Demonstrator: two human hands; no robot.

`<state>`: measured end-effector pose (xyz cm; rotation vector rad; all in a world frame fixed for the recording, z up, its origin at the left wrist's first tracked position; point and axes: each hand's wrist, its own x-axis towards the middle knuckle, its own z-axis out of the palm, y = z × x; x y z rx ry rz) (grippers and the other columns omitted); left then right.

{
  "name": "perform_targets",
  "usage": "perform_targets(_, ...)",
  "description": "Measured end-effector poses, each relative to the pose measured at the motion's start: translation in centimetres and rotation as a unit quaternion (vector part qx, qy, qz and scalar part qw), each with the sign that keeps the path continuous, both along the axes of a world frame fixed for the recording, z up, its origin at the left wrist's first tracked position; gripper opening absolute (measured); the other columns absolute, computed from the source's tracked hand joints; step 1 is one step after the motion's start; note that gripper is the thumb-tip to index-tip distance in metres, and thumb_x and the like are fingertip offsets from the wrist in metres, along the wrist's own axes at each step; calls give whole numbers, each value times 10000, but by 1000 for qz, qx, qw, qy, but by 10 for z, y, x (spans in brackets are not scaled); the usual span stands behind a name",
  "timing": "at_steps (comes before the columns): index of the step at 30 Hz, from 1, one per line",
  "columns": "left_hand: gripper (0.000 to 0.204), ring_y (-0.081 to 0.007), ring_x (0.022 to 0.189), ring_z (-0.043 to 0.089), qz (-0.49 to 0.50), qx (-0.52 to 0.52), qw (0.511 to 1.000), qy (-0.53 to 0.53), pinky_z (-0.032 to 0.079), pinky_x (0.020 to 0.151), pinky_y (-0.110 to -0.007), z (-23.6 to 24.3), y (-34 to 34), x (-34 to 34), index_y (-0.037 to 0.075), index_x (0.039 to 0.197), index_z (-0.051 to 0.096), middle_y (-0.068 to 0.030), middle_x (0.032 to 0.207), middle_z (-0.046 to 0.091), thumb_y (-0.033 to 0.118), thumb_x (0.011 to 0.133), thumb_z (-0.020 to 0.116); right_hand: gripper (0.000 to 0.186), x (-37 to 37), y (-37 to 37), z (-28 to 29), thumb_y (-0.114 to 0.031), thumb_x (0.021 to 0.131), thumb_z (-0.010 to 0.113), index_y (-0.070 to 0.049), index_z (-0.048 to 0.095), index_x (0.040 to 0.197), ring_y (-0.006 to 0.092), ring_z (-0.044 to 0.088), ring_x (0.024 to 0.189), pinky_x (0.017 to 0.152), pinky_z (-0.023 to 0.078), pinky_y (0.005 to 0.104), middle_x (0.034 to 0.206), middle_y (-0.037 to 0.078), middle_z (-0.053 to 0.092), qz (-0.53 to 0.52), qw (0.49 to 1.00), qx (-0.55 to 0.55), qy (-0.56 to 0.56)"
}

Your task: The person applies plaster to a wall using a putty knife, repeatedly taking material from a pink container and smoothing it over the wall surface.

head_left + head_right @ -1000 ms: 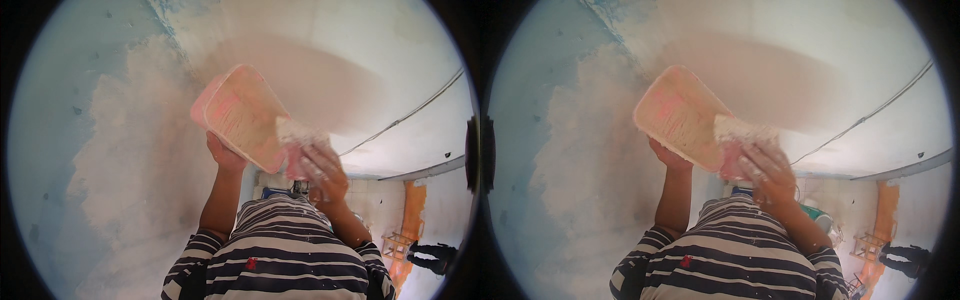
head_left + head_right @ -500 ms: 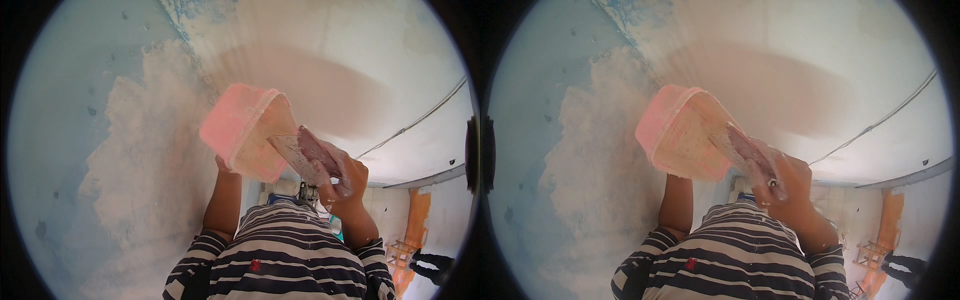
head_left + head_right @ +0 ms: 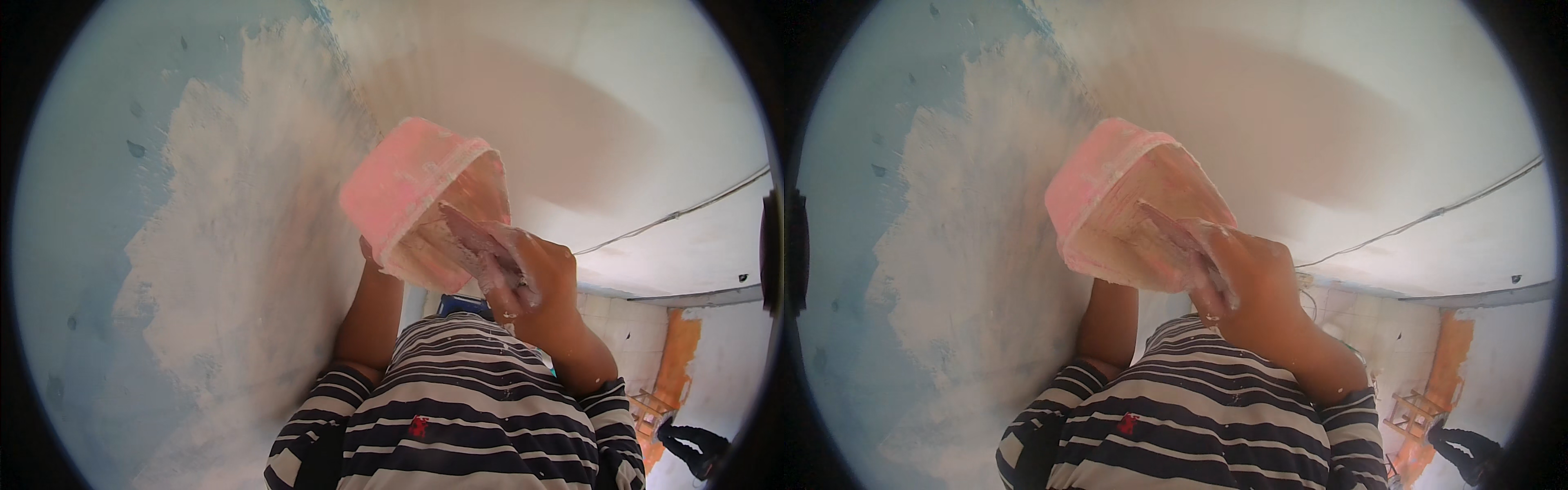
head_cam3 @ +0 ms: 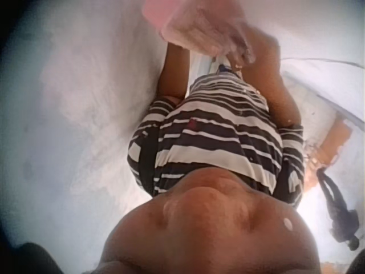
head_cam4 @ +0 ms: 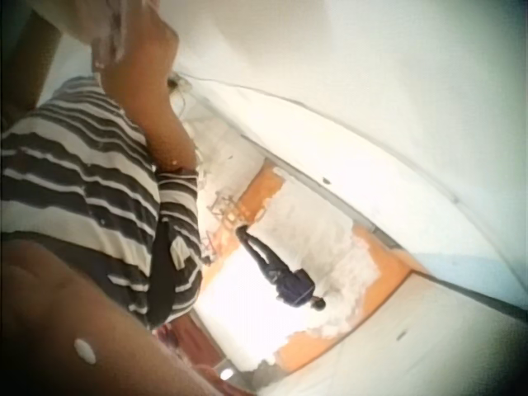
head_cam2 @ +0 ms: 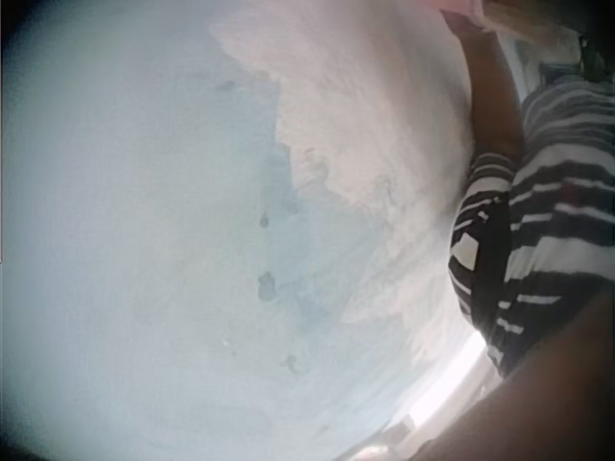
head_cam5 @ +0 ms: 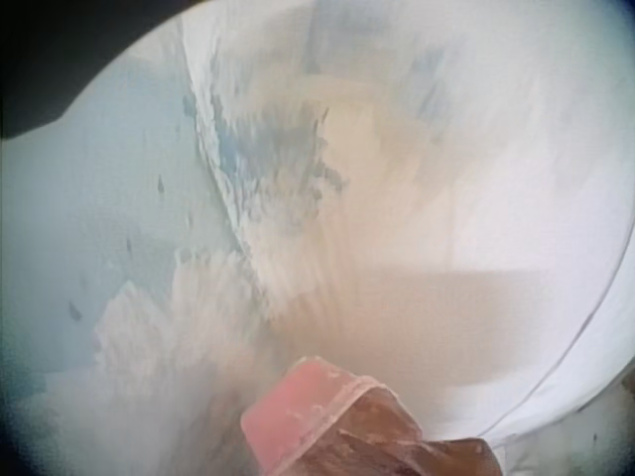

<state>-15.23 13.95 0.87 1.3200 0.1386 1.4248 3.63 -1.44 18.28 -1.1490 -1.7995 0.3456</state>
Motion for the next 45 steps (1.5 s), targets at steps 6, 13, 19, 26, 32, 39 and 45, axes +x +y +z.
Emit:
perform_targets(6,702,-329,1315,493,-3,-11,1000,2,427,1080,-495,-2,-5,1,84,1484,366,-132,1499,431,561,972,424,324,-3,-8,1,-23,786,686,-7,592,1096,363,626,620,556,486,422,763,161,635,-24,995,-101,-7)
perform_targets(13,692,-327,1316,493,-7,-24,1000,10,429,1076,-498,-2,-10,8,96,1479,376,-123,1496,436,565,973,423,259,1,-9,-14,15,844,631,39,601,1100,203,663,671,655,512,284,786,201,654,-7,981,-164,100)
perform_targets(19,684,-325,1316,492,-11,-25,1000,6,430,1073,-501,1,-7,18,106,1476,384,-116,1494,441,569,974,423,272,4,-13,-32,-55,880,599,9,601,1145,313,674,693,667,515,337,850,219,664,1,978,-121,170)
perform_targets(26,674,-323,1317,491,-1,-31,1000,5,432,1069,-505,3,-12,18,118,1471,394,-107,1491,446,574,975,422,280,0,-15,-34,-23,881,586,23,598,1157,251,699,803,743,529,317,899,207,681,-26,960,-145,236)
perform_targets(32,666,-321,1317,490,5,-34,999,2,434,1066,-508,4,-19,16,128,1467,402,-99,1488,450,578,976,422,295,-1,-21,-26,-48,911,596,22,572,1197,223,690,848,764,525,312,974,198,683,-11,970,-130,204)
perform_targets(39,656,-319,1317,490,17,-36,999,0,436,1063,-511,10,-18,2,140,1463,412,-91,1485,456,582,977,421,330,13,-22,-29,-75,937,618,-3,516,1242,185,649,991,888,487,288,1096,145,671,8,877,-203,435)
perform_targets(45,648,-317,1318,489,6,-87,996,-3,438,1059,-514,2,-13,10,150,1459,420,-83,1483,460,586,978,421,635,78,-30,-67,54,862,570,-50,365,1454,113,611,949,704,493,226,1178,85,620,19,669,-176,722)
